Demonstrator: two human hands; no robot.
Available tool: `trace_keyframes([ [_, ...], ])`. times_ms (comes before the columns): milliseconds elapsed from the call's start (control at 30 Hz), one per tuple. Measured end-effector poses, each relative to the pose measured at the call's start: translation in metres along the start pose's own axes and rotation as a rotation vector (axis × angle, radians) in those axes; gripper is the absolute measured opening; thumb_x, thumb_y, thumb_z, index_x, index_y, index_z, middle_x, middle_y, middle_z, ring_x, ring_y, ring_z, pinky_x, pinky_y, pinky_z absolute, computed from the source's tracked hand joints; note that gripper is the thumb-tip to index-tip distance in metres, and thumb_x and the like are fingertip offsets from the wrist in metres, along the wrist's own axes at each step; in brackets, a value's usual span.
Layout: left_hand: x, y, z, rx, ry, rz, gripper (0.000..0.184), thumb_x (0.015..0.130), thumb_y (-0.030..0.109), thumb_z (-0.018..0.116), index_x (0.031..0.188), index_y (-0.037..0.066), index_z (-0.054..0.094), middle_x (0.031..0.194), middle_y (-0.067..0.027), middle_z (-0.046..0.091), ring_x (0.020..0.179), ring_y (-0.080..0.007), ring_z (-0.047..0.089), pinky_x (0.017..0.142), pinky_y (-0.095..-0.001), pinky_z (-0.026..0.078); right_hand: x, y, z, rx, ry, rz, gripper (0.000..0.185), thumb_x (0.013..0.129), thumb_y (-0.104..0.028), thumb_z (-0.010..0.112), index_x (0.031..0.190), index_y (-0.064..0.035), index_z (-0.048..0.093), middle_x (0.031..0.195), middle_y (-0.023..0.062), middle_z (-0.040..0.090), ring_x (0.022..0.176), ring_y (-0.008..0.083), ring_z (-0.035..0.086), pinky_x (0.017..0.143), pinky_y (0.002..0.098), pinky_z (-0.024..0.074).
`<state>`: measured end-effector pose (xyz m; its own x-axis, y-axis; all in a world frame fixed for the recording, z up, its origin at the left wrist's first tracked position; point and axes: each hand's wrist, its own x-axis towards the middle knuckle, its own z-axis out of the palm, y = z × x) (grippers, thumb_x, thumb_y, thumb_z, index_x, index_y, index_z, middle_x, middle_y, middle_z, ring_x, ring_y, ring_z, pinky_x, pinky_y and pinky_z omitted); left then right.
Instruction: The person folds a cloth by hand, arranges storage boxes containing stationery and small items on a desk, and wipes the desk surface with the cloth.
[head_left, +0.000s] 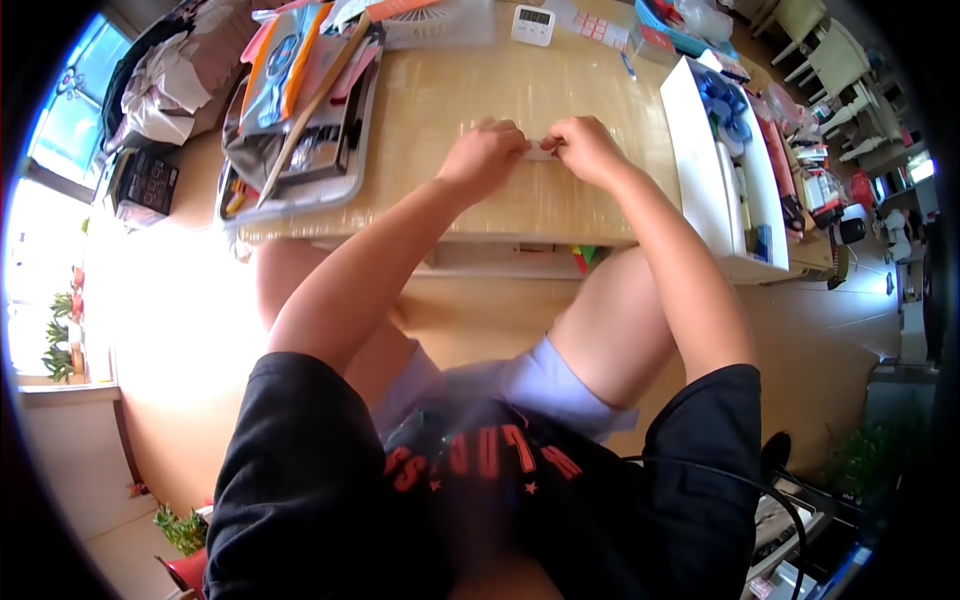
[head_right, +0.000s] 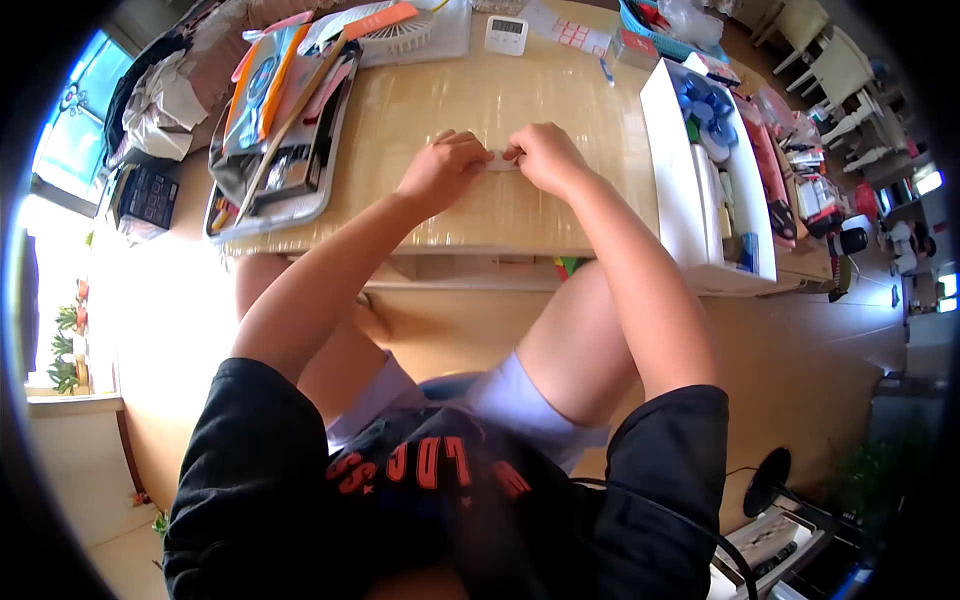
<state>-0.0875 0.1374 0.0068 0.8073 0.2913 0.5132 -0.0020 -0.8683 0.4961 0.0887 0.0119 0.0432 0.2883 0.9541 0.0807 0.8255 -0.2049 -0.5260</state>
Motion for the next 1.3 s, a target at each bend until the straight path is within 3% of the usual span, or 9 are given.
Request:
trace_keyframes([
  [233, -0.062, 0.054, -0.007, -0.025, -0.053, 0.123, 0.009, 0.084, 0.003, 0.07, 0.091, 0.007, 0.071, 0.093, -0.0053, 0.069, 0.091, -0.0289, 0.064, 0.08, -0.0399, 0.055, -0.103, -0.034, 0.008, 0.02, -0.009, -0.084, 0.024, 0.081, 0.004, 0.058, 0.095, -0.0018, 0.076, 0.099, 0.0194, 0.074, 0.094, 0.0369, 0.07, 0.084, 0.0419, 0.0558],
  [433, -0.063, 0.065, -0.012, 0.0, -0.149, 0.189, 0.009, 0.084, 0.007, 0.067, 0.09, 0.009, 0.072, 0.093, -0.0026, 0.067, 0.093, -0.0273, 0.063, 0.08, -0.0394, 0.055, -0.112, -0.043, -0.007, 0.023, -0.132, -0.047, 0.018, 0.08, 0.004, 0.06, 0.09, -0.0017, 0.074, 0.096, 0.0176, 0.074, 0.093, 0.0359, 0.071, 0.081, 0.042, 0.0559],
  [533, -0.063, 0.073, -0.016, 0.054, -0.131, 0.218, 0.015, 0.082, 0.001, 0.066, 0.095, 0.008, 0.071, 0.092, -0.0049, 0.068, 0.088, -0.0299, 0.062, 0.079, -0.0397, 0.054, -0.11, -0.043, -0.01, -0.182, -0.102, -0.226, 0.018, 0.08, 0.005, 0.061, 0.09, -0.0041, 0.072, 0.096, 0.0136, 0.073, 0.095, 0.0345, 0.069, 0.08, 0.0437, 0.0559],
  [633, -0.045, 0.061, 0.002, 0.072, -0.072, 0.193, 0.018, 0.081, 0.001, 0.063, 0.096, 0.008, 0.07, 0.094, -0.0055, 0.068, 0.09, -0.0304, 0.061, 0.08, -0.04, 0.053, -0.09, -0.025, -0.007, -0.406, 0.003, -0.268, 0.02, 0.079, 0.007, 0.061, 0.09, -0.0066, 0.07, 0.097, 0.0099, 0.071, 0.097, 0.034, 0.066, 0.079, 0.0451, 0.0558],
  [767, 0.022, 0.023, 0.037, 0.044, -0.012, 0.121, 0.014, 0.085, 0.002, 0.06, 0.093, 0.008, 0.069, 0.098, -0.0068, 0.068, 0.093, -0.0333, 0.06, 0.082, -0.042, 0.052, -0.036, 0.011, -0.02, -0.384, 0.101, -0.131, 0.022, 0.079, 0.009, 0.057, 0.089, -0.0048, 0.069, 0.094, 0.0156, 0.071, 0.095, 0.039, 0.067, 0.079, 0.0487, 0.0549],
  [833, 0.051, 0.006, 0.054, 0.054, 0.02, 0.118, 0.013, 0.086, 0.003, 0.059, 0.094, 0.008, 0.069, 0.099, -0.0071, 0.068, 0.095, -0.0339, 0.06, 0.084, -0.0425, 0.052, -0.005, 0.043, -0.02, -0.354, 0.205, -0.168, 0.022, 0.079, 0.009, 0.055, 0.088, -0.0038, 0.07, 0.093, 0.0181, 0.07, 0.094, 0.0409, 0.067, 0.078, 0.0497, 0.0542],
  [1000, 0.114, -0.038, 0.078, 0.051, 0.038, 0.08, 0.015, 0.086, 0.004, 0.061, 0.098, 0.007, 0.069, 0.101, -0.0086, 0.068, 0.102, -0.0345, 0.059, 0.09, -0.0426, 0.05, 0.051, 0.087, -0.028, -0.3, 0.332, -0.146, 0.016, 0.08, 0.007, 0.056, 0.087, -0.0006, 0.068, 0.094, 0.0143, 0.07, 0.098, 0.0374, 0.064, 0.084, 0.0466, 0.0529],
  [1133, 0.165, -0.09, 0.105, 0.058, 0.059, 0.206, 0.02, 0.082, 0.002, 0.061, 0.099, 0.006, 0.071, 0.102, -0.0111, 0.068, 0.101, -0.0356, 0.06, 0.095, -0.0425, 0.048, 0.096, 0.12, -0.024, -0.357, 0.475, -0.188, 0.017, 0.079, 0.007, 0.058, 0.09, -0.0022, 0.068, 0.098, 0.0137, 0.07, 0.097, 0.0382, 0.062, 0.086, 0.0458, 0.0525],
  [1300, 0.205, -0.102, 0.109, 0.1, 0.079, 0.13, 0.022, 0.082, 0.002, 0.062, 0.101, 0.008, 0.072, 0.104, -0.0098, 0.07, 0.103, -0.0354, 0.06, 0.093, -0.0437, 0.05, 0.142, 0.157, -0.027, -0.381, 0.57, -0.204, 0.017, 0.079, 0.007, 0.059, 0.09, -0.002, 0.068, 0.1, 0.0145, 0.071, 0.098, 0.0388, 0.064, 0.085, 0.0467, 0.0531],
])
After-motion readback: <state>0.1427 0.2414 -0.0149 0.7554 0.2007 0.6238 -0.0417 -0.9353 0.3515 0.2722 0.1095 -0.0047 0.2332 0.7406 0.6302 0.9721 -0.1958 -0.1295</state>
